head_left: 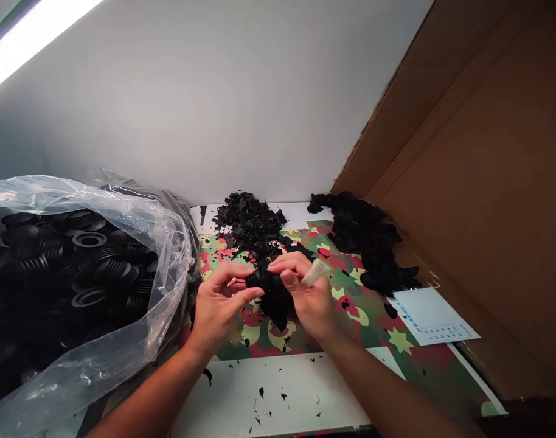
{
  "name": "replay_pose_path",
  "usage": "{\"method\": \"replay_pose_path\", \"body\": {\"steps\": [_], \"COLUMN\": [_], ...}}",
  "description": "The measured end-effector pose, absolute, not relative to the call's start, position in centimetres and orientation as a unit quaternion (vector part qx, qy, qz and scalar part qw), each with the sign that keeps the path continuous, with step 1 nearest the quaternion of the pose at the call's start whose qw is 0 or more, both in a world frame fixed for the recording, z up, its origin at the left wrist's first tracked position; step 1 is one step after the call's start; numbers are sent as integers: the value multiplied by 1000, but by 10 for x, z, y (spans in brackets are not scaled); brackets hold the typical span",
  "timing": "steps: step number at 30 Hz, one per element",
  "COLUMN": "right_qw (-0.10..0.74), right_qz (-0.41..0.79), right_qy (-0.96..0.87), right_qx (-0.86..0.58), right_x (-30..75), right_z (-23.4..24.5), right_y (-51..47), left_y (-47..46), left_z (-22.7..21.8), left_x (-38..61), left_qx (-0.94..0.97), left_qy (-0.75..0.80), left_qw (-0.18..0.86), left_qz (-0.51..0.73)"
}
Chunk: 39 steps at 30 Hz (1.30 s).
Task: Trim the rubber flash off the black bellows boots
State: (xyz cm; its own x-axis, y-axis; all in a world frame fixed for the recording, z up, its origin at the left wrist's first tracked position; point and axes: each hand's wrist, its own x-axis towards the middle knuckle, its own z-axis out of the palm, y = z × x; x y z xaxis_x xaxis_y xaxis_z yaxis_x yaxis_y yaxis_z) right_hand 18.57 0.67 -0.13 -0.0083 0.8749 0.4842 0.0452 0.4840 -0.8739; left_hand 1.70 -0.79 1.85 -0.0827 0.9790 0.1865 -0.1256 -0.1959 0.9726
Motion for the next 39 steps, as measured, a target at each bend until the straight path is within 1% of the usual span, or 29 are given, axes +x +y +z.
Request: {"method": "replay_pose_path", "body": {"steps": [4,7,9,13,15,19,23,27,35,39], "right_qw": [637,642,626,561,538,521,501,487,494,482], "right_qz": [348,354,377,415,392,314,267,246,228,187], "right_qy": [-576,-577,-594,-639,-675,-738,-773,-792,-799,-817], "right_qx": [-376,-359,-337,-324,-318,-292,-284,-276,-257,-255], "right_x": [190,196,201,206,205,204,207,208,208,208], "right_z": [3,7,9,14,15,14,12,12,13,12], "right_y": [0,-1,0,-2,-3,-3,0,1,2,4], "left_y": [-10,-11,-11,-11,-10,-10,-11,-11,-11,-11], "left_z": [19,17,15,15,16,18,21,22,23,22], "left_x": [16,14,13,11,11,10,10,11,10,10], "left_qx": [520,534,539,543,545,553,561,560,558,561], "left_qy": [440,438,439,441,447,463,468,469,474,476], "left_qw": [442,440,439,448,449,438,439,443,452,446], "left_qz": [583,573,569,558,549,537,524,520,509,509]}}
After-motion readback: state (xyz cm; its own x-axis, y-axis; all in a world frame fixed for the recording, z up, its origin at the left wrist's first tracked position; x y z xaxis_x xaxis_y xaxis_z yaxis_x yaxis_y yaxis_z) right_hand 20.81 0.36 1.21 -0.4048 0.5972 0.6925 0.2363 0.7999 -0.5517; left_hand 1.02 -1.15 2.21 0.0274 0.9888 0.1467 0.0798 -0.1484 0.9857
